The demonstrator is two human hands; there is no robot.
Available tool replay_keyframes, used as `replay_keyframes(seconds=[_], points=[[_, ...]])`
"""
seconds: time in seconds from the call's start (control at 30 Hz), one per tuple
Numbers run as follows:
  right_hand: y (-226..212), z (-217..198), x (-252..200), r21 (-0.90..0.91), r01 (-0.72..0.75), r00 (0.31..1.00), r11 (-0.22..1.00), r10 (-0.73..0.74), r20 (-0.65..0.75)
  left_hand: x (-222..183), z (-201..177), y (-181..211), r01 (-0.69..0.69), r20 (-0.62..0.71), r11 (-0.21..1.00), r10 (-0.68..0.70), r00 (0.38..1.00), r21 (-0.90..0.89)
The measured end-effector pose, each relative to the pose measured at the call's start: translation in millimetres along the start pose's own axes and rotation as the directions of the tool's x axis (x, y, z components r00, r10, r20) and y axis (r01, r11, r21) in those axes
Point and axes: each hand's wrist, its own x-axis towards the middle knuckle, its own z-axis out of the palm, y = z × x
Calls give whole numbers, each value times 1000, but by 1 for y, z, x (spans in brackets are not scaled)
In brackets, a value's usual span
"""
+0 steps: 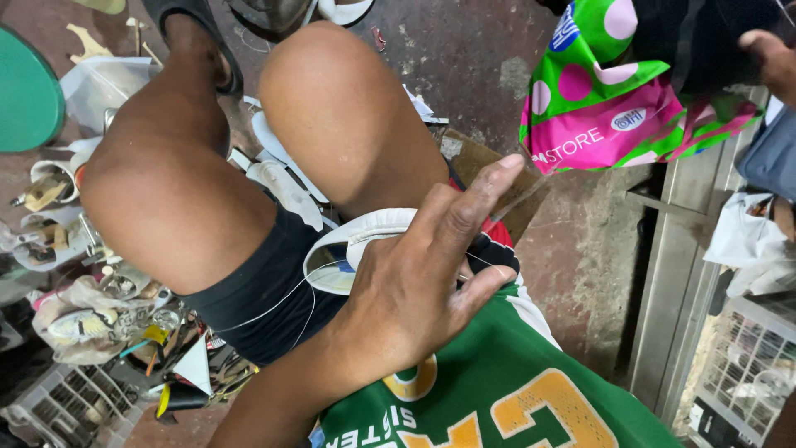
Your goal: The person is stitching the sole of a white shoe by hand using a needle and thread, repeatedly pushing the needle through the material and pulling the thread tight.
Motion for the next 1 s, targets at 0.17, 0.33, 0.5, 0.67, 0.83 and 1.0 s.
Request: replay_keyframes(seconds=[0.17,0.33,0.5,0.67,0.83,1.0], points=[[-68,56,-51,242,-94,995,966,87,41,6,1,2,8,-10,996,-9,1000,-84],[-127,117,-85,138,-92,984,986,69,165,7,-1,3,-34,-16,999,34,999,-25],[-144,128,-85,193,192,980,962,-199,18,8,2,2,9,-1,996,-9,1000,-89],[-154,131,-81,745,-50,996,665,-23,87,-11,-3,-6,-108,-146,994,104,984,-20],[-145,129,-80,791,-69,996,608,-8,94,-62,-31,-28,232,-444,969,-170,879,87],[-146,154,-62,640,-31,987,768,-78,141,-107,-9,-65,333,-430,773,-87,899,540]])
